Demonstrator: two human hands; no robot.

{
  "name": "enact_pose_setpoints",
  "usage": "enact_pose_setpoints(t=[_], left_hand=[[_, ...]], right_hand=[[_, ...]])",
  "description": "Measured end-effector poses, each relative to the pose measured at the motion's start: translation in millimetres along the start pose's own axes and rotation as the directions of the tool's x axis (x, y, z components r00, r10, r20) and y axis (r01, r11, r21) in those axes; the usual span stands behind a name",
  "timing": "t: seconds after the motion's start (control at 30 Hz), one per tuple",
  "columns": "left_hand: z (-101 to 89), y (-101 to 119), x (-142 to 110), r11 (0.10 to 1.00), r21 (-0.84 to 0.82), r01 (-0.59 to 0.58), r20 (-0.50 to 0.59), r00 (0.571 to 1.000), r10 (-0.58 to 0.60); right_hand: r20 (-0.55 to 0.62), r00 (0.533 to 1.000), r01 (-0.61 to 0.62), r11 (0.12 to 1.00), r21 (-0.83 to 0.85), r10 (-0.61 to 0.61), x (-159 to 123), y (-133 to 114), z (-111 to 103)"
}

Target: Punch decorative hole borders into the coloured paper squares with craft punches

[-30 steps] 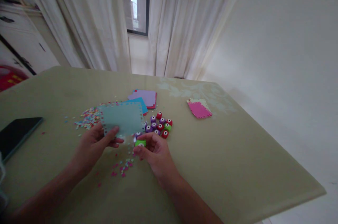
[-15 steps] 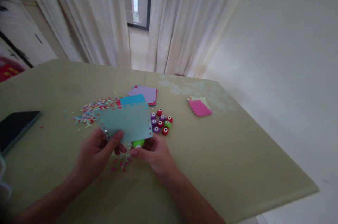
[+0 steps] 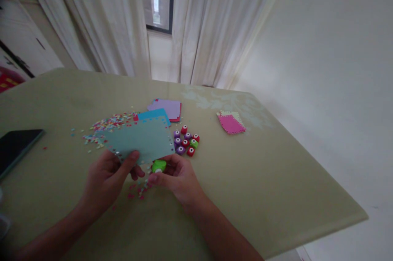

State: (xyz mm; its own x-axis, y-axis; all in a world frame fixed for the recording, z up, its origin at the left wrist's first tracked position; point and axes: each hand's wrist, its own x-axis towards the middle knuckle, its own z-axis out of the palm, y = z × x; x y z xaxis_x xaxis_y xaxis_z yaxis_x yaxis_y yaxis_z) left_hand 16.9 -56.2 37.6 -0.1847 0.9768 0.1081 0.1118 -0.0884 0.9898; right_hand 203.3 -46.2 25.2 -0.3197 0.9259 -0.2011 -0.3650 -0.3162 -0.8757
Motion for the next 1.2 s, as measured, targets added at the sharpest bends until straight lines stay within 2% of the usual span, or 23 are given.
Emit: enact_pose_setpoints(t=[0.2, 0.4, 0.7, 1.2], left_hand=[[1.1, -3.8, -1.7, 1.000, -0.008, -0.024, 0.041, 0.999, 0.024], [0.3, -4.5, -0.7, 1.000, 0.015, -0.019, 0.040, 0.999, 0.018], [-2.1, -7.5, -2.3, 0.990, 0.128, -0.065, 0.113, 0.992, 0.050], [2.7, -8.1, -0.8, 0.999, 0.042, 0.030, 0.172, 0.984, -0.037]], right_hand=[[0.026, 0.999, 0.020, 0.999, -0.025, -0.019, 0.4, -0.1, -0.4], [-0.022, 1.000, 0.018, 0.999, -0.035, -0.019, -1.7, -4.8, 0.8], [-0.076, 0.996, 0.039, 0.999, 0.023, -0.037, 1.6, -4.8, -1.2], [-0.105, 0.994, 0.009, 0.999, -0.041, -0.013, 1.8, -7.7, -4.9]])
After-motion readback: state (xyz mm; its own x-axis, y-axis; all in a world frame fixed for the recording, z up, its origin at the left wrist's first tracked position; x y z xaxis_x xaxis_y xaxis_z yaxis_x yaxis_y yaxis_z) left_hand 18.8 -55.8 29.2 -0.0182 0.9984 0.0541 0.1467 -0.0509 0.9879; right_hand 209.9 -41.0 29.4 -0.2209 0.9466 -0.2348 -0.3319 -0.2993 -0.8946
